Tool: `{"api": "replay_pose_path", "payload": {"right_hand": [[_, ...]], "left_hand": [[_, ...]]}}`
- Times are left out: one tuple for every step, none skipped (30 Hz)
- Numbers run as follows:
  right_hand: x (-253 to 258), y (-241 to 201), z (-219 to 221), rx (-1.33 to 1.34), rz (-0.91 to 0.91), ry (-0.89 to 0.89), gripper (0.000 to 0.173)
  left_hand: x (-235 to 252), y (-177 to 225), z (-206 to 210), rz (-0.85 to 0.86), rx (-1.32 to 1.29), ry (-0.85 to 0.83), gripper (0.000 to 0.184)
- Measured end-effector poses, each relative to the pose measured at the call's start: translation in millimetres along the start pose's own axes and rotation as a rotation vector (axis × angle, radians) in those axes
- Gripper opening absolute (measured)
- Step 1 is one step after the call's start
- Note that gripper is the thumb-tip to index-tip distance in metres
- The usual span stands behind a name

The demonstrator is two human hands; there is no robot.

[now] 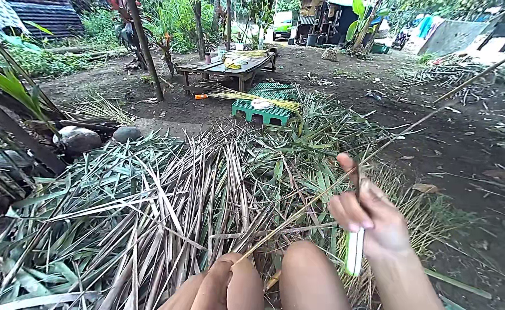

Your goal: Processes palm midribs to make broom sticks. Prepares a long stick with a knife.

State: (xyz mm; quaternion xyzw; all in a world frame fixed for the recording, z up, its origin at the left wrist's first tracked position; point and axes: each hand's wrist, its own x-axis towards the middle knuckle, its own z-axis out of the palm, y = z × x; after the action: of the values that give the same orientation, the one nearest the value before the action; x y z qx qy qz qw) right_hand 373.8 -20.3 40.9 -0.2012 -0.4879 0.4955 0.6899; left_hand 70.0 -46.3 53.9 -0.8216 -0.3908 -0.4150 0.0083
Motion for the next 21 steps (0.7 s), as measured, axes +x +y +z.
{"api": "replay_pose_path", "payload": {"right_hand": [[-5, 4, 9, -0.017, 0.045, -0.082, 0.047], [-12, 11, 22, -0.025, 0.099, -0.2, 0.05], [-18, 18, 35, -0.032, 0.153, -0.328, 0.052], [-22, 24, 47, -0.045, 0.2, -0.427, 0.053], [-26, 28, 55, -0.034, 0.233, -0.497, 0.05], [-28, 31, 59, -0.003, 0.243, -0.534, 0.048], [-28, 33, 60, 0.014, 0.229, -0.539, 0.046], [-27, 32, 57, 0.009, 0.2, -0.52, 0.044], [-25, 30, 53, -0.003, 0.164, -0.466, 0.043], [-22, 26, 45, 0.0, 0.124, -0.394, 0.044], [-18, 21, 34, 0.016, 0.087, -0.311, 0.045], [-13, 14, 22, 0.033, 0.061, -0.229, 0.045], [-9, 8, 12, 0.044, 0.044, -0.163, 0.045], [-7, 4, 7, 0.058, 0.038, -0.124, 0.045], [-6, 3, 6, 0.072, 0.044, -0.119, 0.046], [-7, 4, 8, 0.087, 0.062, -0.141, 0.046], [-10, 6, 12, 0.088, 0.087, -0.193, 0.048], [-14, 11, 19, 0.093, 0.121, -0.27, 0.05], [-18, 16, 27, 0.096, 0.172, -0.359, 0.051], [-22, 21, 34, 0.092, 0.226, -0.437, 0.05], [-26, 25, 40, 0.087, 0.265, -0.491, 0.049]], "left_hand": [[1, 1, 2, -0.005, -0.027, -0.013, 0.027], [3, 3, 5, -0.008, -0.065, -0.026, 0.026], [5, 5, 8, -0.007, -0.12, -0.038, 0.026], [7, 8, 11, -0.007, -0.182, -0.049, 0.026], [9, 10, 13, -0.007, -0.238, -0.058, 0.026], [10, 12, 13, -0.005, -0.28, -0.065, 0.026], [10, 13, 11, -0.006, -0.305, -0.074, 0.027], [10, 12, 10, -0.009, -0.317, -0.082, 0.027], [9, 11, 7, -0.011, -0.31, -0.082, 0.028], [8, 10, 5, -0.016, -0.3, -0.086, 0.028], [7, 7, 1, -0.021, -0.294, -0.096, 0.028], [5, 4, -2, -0.027, -0.299, -0.111, 0.027], [4, 2, -5, -0.036, -0.317, -0.133, 0.027], [3, 1, -6, -0.048, -0.335, -0.152, 0.027], [3, 1, -6, -0.062, -0.341, -0.166, 0.027], [3, 1, -5, -0.082, -0.344, -0.182, 0.028], [5, 0, -5, -0.102, -0.353, -0.205, 0.029], [6, 0, -4, -0.119, -0.371, -0.234, 0.029], [8, 1, -3, -0.133, -0.399, -0.263, 0.029], [9, 1, -2, -0.145, -0.433, -0.293, 0.029], [9, 1, -1, -0.152, -0.474, -0.317, 0.029]]}}
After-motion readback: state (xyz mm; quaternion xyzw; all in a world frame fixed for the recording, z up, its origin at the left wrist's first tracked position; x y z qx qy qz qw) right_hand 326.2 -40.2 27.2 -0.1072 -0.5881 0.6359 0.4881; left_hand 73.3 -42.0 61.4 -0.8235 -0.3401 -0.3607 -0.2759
